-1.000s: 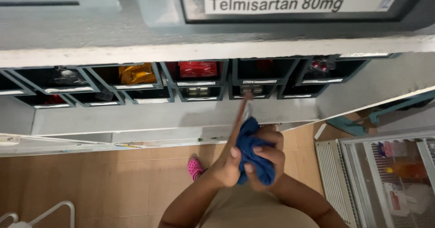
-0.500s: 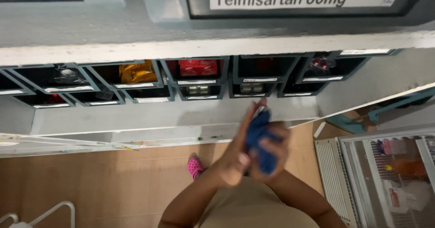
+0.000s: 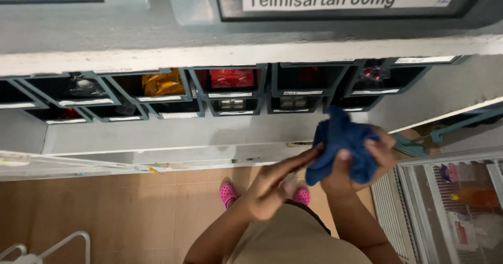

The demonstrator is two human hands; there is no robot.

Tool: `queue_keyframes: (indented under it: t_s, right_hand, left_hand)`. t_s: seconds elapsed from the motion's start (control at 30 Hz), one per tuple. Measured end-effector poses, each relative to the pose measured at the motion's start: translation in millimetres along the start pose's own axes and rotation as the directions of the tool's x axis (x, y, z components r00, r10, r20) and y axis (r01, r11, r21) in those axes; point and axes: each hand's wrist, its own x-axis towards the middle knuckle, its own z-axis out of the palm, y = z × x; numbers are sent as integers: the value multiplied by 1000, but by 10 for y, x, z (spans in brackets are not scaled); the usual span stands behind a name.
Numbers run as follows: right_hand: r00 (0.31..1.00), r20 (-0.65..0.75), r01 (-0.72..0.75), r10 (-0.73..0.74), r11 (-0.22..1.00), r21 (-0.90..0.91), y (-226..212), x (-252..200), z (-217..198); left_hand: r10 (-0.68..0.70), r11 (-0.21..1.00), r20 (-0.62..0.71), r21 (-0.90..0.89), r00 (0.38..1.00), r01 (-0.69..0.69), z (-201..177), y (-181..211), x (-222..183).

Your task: The person wipes the inside and outside of a small black plastic bin with a blue cloth. They then place the bin back into a wall-mounted shelving unit. The person proceeds to wipe several red blister packs and a silver foil pack before placing them into the shelves.

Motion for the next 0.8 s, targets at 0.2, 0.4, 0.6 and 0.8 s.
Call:
queue_keyframes:
  t_s: [0.2, 0.4, 0.6, 0.8]
  right_hand:
    - [989, -61, -130, 135, 988, 81, -8, 62, -116]
    - [944, 83, -312, 320, 781, 541, -2, -458, 76]
    - [987, 146, -120, 62, 896, 428, -26, -342, 117]
    - [998, -2, 56, -60, 917, 395, 15, -690, 234]
  left_hand:
    - [-43, 977, -444, -207, 895, -56, -177, -113, -148]
    - [34, 978, -567, 188, 823, 89, 177, -250, -14]
    - [69, 994, -199, 97, 978, -51, 116, 167, 135]
    - [136, 990, -185, -23, 973, -142, 136, 44, 248]
